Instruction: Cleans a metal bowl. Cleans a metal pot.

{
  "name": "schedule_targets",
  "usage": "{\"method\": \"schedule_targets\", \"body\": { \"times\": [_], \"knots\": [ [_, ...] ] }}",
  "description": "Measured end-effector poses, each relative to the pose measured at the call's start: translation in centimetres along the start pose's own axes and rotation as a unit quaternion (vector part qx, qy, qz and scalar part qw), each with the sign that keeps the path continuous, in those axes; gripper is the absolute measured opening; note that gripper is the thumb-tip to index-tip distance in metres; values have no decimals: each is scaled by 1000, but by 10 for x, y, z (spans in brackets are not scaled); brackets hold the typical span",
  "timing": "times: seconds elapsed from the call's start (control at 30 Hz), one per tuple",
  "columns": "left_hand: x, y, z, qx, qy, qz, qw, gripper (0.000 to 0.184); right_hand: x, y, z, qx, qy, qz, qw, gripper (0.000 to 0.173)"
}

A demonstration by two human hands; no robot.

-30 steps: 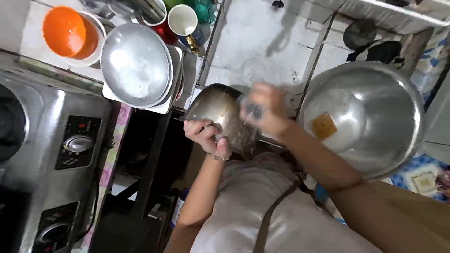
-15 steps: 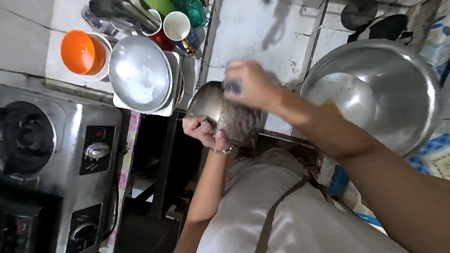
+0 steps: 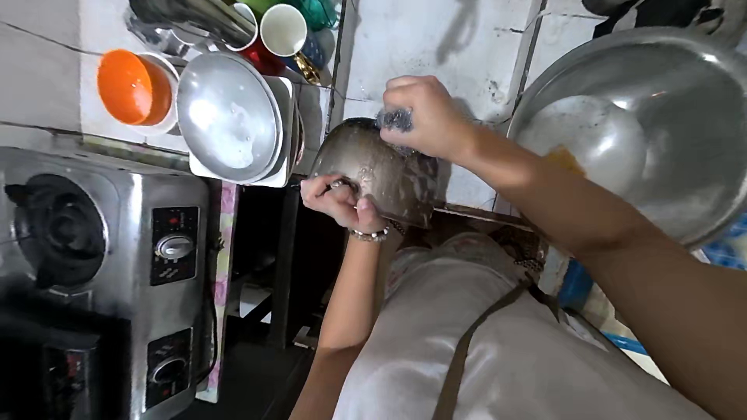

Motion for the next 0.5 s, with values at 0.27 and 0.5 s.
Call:
{"method": "schedule_targets", "body": {
  "times": [0.27, 0.5],
  "knots": [
    [-1, -6, -6, 7, 3, -10, 1000, 41, -1, 11, 2, -20, 51, -15, 998, 18],
    [-2, -8, -6, 11, 20, -22, 1000, 41, 1, 15, 0, -22, 90, -9, 996, 17]
  ]
}}
Point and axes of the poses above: each hand's wrist, its own x-axis towards the middle knuckle, its own z-axis out of the back of the hand, y = z × x, the point moved 5 cm from there along x, towards the middle knuckle, and after that the axes turned 5 degrees about -z, right-handed, at the moved point
